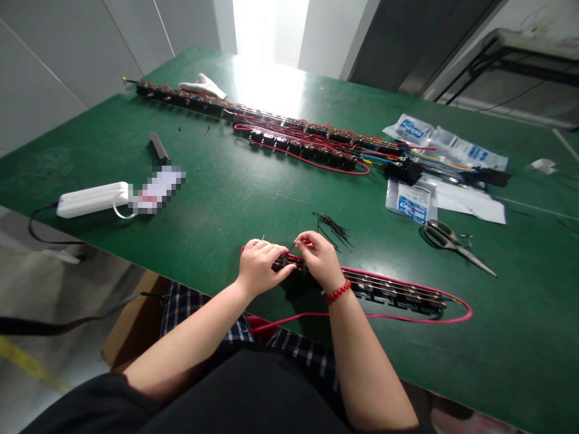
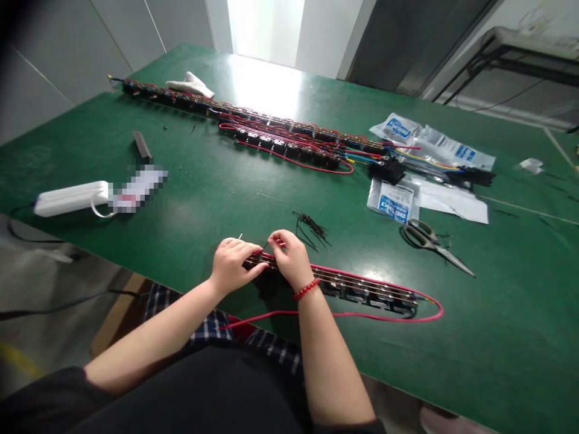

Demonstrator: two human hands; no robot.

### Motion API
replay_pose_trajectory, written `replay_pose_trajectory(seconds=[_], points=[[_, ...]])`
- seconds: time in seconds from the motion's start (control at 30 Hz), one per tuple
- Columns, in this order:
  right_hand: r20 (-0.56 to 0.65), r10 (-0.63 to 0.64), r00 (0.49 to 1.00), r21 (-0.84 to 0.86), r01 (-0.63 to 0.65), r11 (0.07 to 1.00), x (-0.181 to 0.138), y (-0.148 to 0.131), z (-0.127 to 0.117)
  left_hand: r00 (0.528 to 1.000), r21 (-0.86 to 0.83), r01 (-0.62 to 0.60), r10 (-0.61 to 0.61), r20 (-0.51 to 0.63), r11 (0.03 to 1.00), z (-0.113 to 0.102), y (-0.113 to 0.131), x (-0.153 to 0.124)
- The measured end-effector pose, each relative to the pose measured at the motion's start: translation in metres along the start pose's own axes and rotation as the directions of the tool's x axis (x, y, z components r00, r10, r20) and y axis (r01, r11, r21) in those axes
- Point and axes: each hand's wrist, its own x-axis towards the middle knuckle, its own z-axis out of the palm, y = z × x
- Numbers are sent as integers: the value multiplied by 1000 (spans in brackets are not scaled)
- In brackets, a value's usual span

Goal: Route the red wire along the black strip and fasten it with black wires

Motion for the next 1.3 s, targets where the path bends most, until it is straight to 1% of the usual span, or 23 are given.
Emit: replay_pose_trajectory(seconds=[0.23, 0.5, 0.57, 0.7, 0.83, 0.93, 0.97, 1.03, 1.1, 1.17, 1.23, 1.3], points=[[26, 33, 999, 10, -33, 999, 2, 0, -1, 1000, 0, -7, 7, -25, 1000, 5, -4, -1], [29, 44, 999, 28, -45, 999, 1, 0, -1, 999, 22, -13, 14, -30, 1000, 7, -7, -1], [17, 51, 999, 60, -52, 997, 1, 1, -2, 999, 24, -18, 19, -33, 1000, 7, -7, -1], [-80, 92, 992, 207, -74, 975, 2, 5, -3, 999, 27, -14, 15, -32, 1000, 6, -6, -1], [-44, 70, 997, 203, -60, 977, 1, 6, -3, 999, 28, -13, 14, -30, 1000, 6, -5, -1], [-72, 78, 994, 237, -59, 970, 0, 4, -4, 999, 32, -18, 19, -40, 999, 6, -5, -2], [-60, 78, 995, 259, -60, 964, -1, 3, -5, 999, 34, -19, 20, -44, 999, 7, -6, -2], [9, 58, 998, 272, -58, 961, -2, 0, -7, 999, 37, -20, 22, -47, 999, 7, -6, -2], [106, 26, 994, 230, -50, 972, -1, -2, -8, 999, 39, -18, 20, -49, 999, 7, -6, -3], [169, 6, 986, 164, -34, 986, -1, -4, -7, 999, 41, -17, 19, -50, 999, 7, -6, -3], [194, -2, 981, 118, -21, 993, 0, -4, -6, 999, 43, -17, 19, -49, 999, 8, -6, -3], [189, -9, 982, 93, -9, 996, 1, -4, -5, 999, 45, -18, 20, -46, 999, 7, -6, -3]])
